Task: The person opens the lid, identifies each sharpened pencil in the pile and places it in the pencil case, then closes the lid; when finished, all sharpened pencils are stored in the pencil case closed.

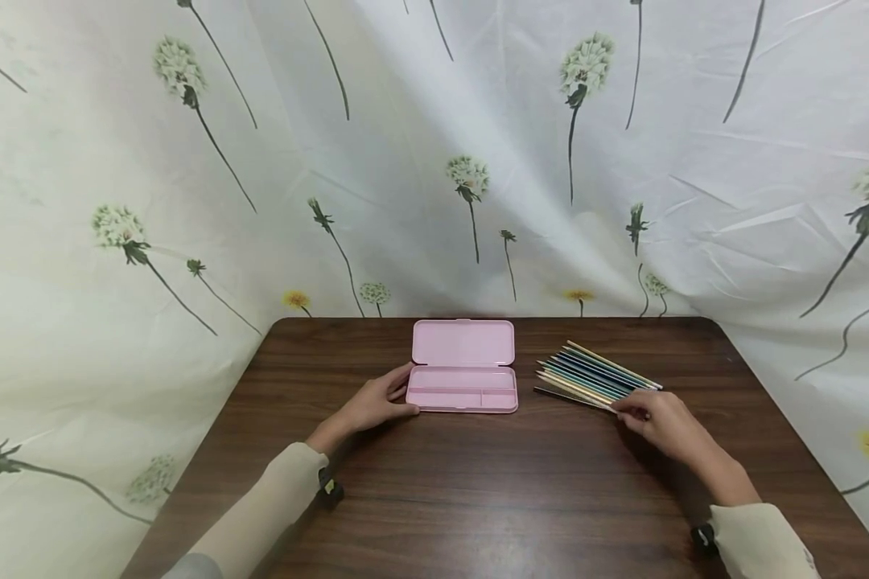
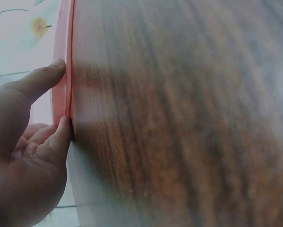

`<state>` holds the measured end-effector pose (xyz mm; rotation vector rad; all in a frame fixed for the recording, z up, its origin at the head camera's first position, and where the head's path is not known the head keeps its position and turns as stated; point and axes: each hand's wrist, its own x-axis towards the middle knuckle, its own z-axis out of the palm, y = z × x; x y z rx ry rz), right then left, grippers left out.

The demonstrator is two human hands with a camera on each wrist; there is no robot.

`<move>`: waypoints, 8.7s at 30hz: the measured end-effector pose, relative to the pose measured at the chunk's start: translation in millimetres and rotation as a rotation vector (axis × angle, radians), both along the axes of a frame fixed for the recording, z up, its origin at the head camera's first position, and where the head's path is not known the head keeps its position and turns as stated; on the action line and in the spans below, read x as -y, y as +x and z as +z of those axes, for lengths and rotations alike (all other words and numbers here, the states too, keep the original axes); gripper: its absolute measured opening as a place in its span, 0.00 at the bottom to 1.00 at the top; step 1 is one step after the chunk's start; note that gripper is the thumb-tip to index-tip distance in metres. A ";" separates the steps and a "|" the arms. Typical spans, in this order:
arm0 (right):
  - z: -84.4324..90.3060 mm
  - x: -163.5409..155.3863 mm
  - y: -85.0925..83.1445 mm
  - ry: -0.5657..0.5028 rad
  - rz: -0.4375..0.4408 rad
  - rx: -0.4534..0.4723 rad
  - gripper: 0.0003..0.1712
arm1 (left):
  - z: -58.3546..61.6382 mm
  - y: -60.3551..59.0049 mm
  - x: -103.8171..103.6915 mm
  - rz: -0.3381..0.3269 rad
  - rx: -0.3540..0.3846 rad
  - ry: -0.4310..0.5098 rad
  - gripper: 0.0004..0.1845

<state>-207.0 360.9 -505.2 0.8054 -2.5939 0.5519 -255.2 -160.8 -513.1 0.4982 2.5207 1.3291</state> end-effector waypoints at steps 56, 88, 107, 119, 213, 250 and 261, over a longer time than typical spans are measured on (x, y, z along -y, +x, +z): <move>71.2 137.4 -92.4 -0.016 0.384 -0.077 0.14 | 2.9 -0.8 -2.5 -0.012 -0.024 -0.031 0.49; 17.8 185.7 -108.3 0.109 0.399 0.220 0.04 | 2.0 -0.1 -1.1 -0.008 -0.021 -0.041 0.50; 13.9 185.2 -106.8 0.144 0.339 0.281 0.08 | 1.2 -1.9 -2.1 -0.002 -0.020 -0.032 0.49; 40.5 156.8 -104.5 0.106 0.291 0.180 0.06 | 0.7 -1.5 -2.3 -0.008 -0.034 -0.018 0.49; 7.4 13.2 -35.1 0.235 -0.068 0.225 0.06 | 0.5 -1.5 -1.8 -0.011 -0.024 -0.032 0.49; 39.8 68.0 -65.0 0.042 0.194 -0.105 0.15 | -0.8 -1.1 -1.9 -0.015 -0.021 0.006 0.49; 62.0 118.8 -82.3 -0.012 0.331 -0.185 0.15 | -1.1 -0.9 -1.9 0.002 -0.013 -0.014 0.49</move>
